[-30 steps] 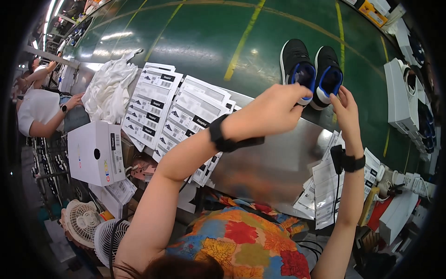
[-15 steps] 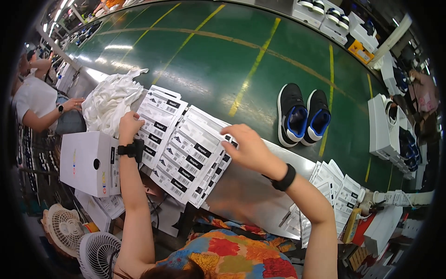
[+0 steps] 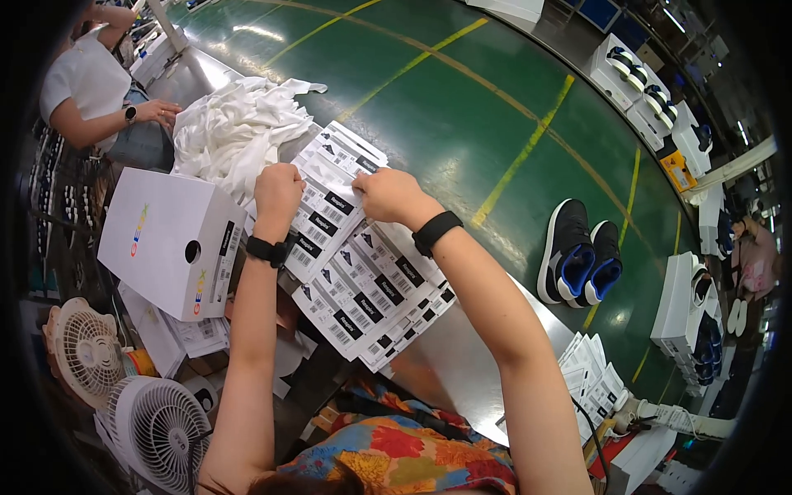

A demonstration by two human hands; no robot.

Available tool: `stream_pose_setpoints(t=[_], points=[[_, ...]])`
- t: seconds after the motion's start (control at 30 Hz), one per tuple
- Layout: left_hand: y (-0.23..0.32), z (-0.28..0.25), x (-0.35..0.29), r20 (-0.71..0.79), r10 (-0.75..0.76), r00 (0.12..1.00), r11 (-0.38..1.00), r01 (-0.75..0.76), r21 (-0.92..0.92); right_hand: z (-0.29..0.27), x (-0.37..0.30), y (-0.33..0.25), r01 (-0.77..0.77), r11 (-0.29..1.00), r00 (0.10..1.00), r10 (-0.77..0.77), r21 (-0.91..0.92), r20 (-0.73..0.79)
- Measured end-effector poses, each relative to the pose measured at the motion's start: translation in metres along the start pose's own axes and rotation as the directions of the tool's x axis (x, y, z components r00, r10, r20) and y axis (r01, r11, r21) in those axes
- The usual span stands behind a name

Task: Checking shoe quality, inspecting soles, and sorting pairs near a conveyor belt.

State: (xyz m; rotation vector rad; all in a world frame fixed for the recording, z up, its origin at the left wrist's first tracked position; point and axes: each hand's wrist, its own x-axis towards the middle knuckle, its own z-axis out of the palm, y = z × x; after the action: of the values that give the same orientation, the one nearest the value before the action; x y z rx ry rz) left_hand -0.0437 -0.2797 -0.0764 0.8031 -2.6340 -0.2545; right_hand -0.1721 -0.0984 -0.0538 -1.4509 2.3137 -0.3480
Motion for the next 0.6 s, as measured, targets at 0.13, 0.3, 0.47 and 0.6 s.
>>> stream_pose_setpoints(t=[0.13,0.3,0.47,0.6], points=[[0.029,-0.037,-0.025,-0.066,0.087,0.994,0.995,-0.09,-0.036,-0.005,0.006,-0.001,-0.035,0.999,0.998,0.034,0.014,0.051],[0.058,-0.116,-0.072,-0.151,-0.034,0.988,0.907,-0.033,-0.419,-0.004,0.011,0.005,-0.037,0.996,0.998,0.032,0.08,0.062],[0.089,-0.183,-0.093,0.066,-0.215,0.974,0.494,0.167,-0.853,-0.007,-0.003,0.013,0.003,0.934,1.0,0.005,0.358,-0.021],[0.133,-0.196,-0.1,0.119,0.055,0.991,0.292,0.098,-0.951,-0.018,-0.09,0.018,0.243,0.919,0.865,-0.06,0.311,-0.498]])
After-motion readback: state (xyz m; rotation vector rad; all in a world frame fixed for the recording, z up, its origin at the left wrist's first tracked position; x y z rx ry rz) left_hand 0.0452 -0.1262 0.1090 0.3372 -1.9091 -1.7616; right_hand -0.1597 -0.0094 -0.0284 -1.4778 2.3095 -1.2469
